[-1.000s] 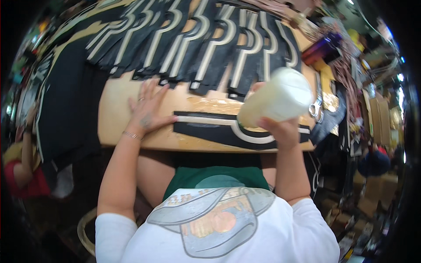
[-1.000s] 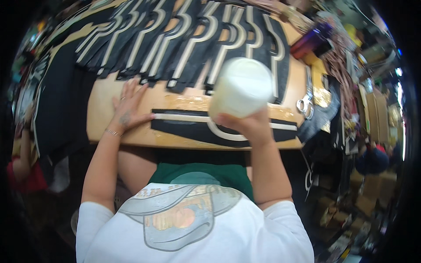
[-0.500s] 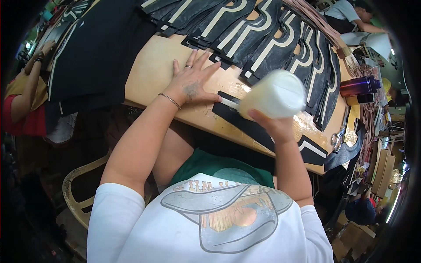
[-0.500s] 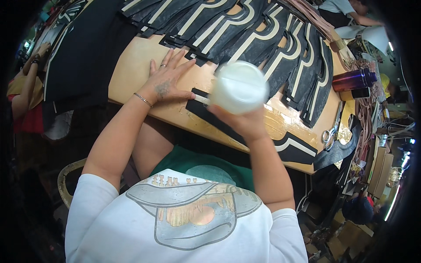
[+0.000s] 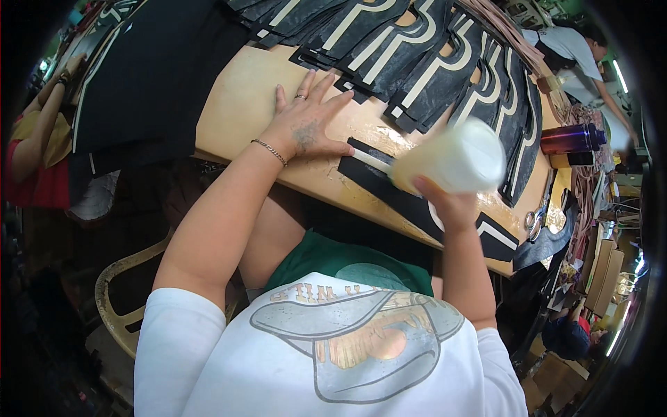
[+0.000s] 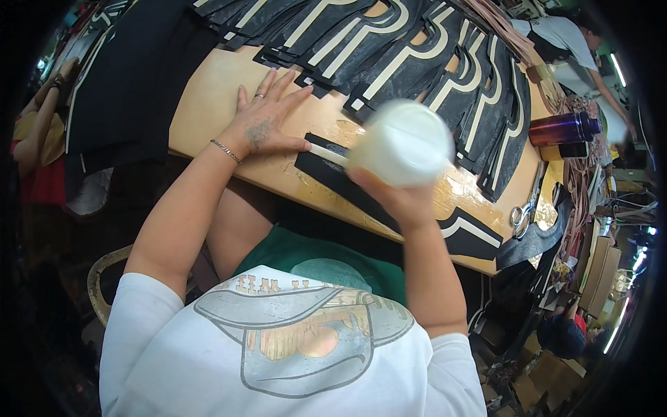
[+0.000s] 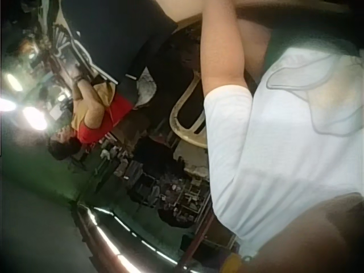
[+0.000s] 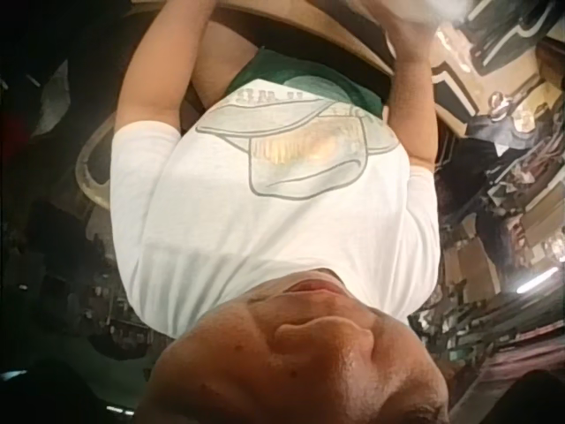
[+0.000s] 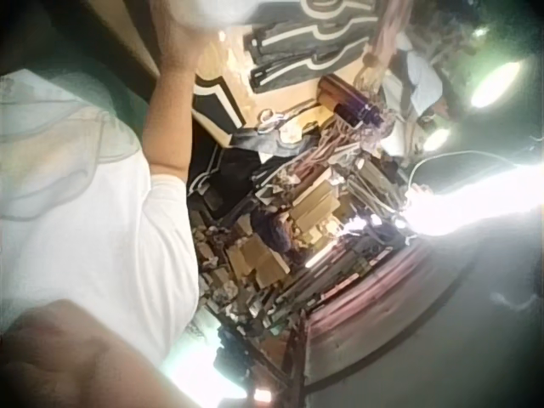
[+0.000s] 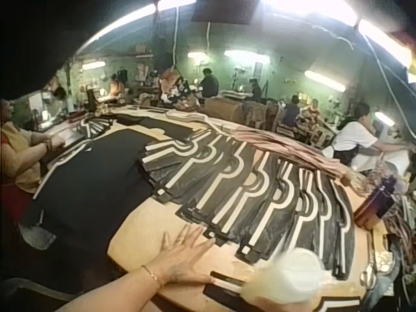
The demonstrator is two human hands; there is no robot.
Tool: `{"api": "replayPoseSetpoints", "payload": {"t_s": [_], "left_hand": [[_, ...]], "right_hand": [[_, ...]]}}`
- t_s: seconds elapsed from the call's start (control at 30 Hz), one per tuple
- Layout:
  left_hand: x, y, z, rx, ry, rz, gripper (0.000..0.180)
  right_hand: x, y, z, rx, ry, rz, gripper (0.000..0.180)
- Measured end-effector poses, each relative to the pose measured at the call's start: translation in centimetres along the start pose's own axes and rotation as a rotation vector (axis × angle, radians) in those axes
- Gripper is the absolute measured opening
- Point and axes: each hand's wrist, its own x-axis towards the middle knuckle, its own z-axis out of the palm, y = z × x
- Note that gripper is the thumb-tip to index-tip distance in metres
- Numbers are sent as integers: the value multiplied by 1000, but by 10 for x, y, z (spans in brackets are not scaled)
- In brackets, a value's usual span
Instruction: The person trims a black shoe part with a white stripe using scissors, then applies glue from a bottle to the edges of the part. They repeat the gluing process on multiple similar parts laid out on the table.
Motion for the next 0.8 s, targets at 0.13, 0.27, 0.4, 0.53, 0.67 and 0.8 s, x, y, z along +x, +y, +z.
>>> {"api": "replayPoseSetpoints", "payload": {"t_s": [0.13,0.27,0.4,0.53,0.67,0.8], "left_hand": [[-3,0,-2,-3,22,-22,89],[-2,2,-2,21,12,-18,89],[0,2,-1,17,-7,-19,91],[-2,1,-1,22,2,-28,91],[-2,1,0,25,31,-32,90],[1,4,-1,29,18,-9,89]], "right_hand": [[-31,0,-48,37,141,7,60],[-9,0,-2,-40,87,-58,55],[27,-7,43,-42,59,-112,58],[0,-1,-16,56,106,16,55],[-27,2,-52,95,227,-55,52],[-4,6,-5,-213,163,-119,55]]}}
